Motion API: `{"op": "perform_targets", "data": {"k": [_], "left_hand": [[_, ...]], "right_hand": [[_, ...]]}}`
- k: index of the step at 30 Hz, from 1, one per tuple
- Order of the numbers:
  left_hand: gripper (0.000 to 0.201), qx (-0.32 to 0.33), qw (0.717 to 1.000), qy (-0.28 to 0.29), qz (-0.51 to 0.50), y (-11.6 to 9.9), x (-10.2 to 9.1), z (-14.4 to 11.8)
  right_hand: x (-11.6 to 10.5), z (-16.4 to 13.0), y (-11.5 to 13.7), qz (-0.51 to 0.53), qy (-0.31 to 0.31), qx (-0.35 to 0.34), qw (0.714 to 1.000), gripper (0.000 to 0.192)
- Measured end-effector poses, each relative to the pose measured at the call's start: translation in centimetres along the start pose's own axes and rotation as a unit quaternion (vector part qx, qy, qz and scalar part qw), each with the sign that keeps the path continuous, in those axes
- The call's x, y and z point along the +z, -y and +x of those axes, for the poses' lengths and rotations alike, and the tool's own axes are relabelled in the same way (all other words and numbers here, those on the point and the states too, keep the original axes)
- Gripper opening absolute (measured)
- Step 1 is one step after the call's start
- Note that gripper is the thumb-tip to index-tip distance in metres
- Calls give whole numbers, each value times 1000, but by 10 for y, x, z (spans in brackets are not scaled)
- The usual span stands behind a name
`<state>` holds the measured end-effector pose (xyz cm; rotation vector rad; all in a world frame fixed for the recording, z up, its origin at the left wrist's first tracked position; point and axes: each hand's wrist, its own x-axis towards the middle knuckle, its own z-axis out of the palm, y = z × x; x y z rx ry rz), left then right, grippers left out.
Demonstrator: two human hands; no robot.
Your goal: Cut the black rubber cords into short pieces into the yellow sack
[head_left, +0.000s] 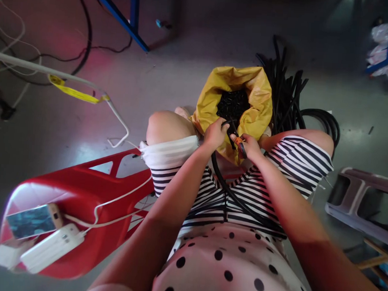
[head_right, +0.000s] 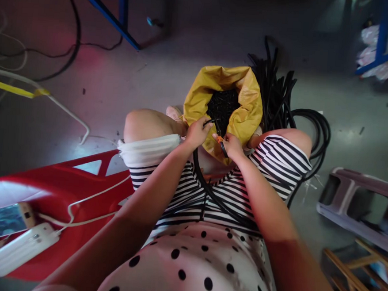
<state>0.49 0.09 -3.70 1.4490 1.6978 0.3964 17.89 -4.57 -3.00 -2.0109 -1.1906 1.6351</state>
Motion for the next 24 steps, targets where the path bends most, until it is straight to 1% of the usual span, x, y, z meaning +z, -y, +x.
{"op": "perform_targets", "data": {"k": [2, 4, 9, 12, 17, 21, 24], "left_hand": [[17, -31, 999, -13, 13, 4, 1, -6], [15, -44, 999, -16, 21, 9, 1, -11], [14, -30, 999, -29, -5, 21, 1, -15], [16, -27, 999, -31, 9, 26, 4, -13], [19, -17, 999, -18, 33, 31, 4, -14], [18, -38, 998, -1, 51, 33, 2, -16], [21, -52, 997, 10, 63, 33, 2, -15]], "right_hand": [[1, 0, 1, 0, 5, 5, 1000, 77], [2, 1, 2, 4, 11, 16, 1000, 76], [3, 4, 1, 7, 10, 25, 1000, 76], [5, 5, -1, 12, 15, 19, 1000, 77], [6, 4, -2, 11, 30, 25, 999, 77], [8, 5, -4, -5, 37, 35, 999, 73], [10, 9, -6, -20, 36, 31, 999, 70]]}}
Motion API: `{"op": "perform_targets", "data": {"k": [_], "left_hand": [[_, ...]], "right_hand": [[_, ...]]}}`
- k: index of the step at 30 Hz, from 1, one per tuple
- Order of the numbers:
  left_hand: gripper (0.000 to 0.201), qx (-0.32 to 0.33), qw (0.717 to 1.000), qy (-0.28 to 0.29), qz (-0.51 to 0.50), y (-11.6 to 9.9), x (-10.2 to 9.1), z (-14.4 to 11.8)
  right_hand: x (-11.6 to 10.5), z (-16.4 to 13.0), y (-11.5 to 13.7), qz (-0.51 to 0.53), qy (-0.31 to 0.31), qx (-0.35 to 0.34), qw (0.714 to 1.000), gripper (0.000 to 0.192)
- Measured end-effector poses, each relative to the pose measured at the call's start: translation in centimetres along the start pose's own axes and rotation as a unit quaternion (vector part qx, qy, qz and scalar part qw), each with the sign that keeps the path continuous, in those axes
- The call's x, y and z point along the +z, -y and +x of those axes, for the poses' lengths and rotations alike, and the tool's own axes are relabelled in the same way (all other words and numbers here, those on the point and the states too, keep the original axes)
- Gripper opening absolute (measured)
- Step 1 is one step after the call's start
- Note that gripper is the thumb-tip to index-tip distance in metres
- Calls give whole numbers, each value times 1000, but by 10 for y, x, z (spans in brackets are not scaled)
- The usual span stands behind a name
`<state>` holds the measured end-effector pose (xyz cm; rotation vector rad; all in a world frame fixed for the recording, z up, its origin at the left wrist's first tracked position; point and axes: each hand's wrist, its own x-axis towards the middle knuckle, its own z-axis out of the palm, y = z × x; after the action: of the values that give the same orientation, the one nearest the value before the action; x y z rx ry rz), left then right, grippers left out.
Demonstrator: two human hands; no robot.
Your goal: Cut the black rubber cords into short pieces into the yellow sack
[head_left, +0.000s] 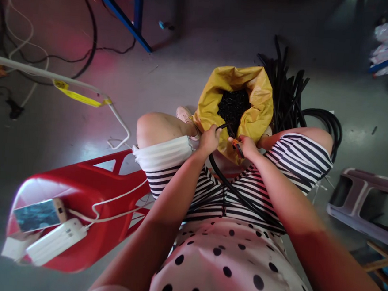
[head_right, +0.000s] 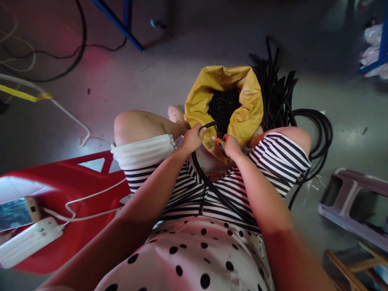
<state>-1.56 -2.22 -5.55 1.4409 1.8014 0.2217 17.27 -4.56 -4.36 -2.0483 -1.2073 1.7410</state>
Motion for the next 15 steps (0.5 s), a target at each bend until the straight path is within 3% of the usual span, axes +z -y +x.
{"op": "perform_targets", "data": {"k": [11, 15], "left_hand": [[19, -8, 1000, 13, -5, 4, -1, 4], [17, 5, 999, -3, -44, 2, -2, 5]], "right_hand": [[-1, 3, -6, -16, -20, -22, 999, 70], [-5, 3, -5, 38, -47, -30, 998, 75]]}}
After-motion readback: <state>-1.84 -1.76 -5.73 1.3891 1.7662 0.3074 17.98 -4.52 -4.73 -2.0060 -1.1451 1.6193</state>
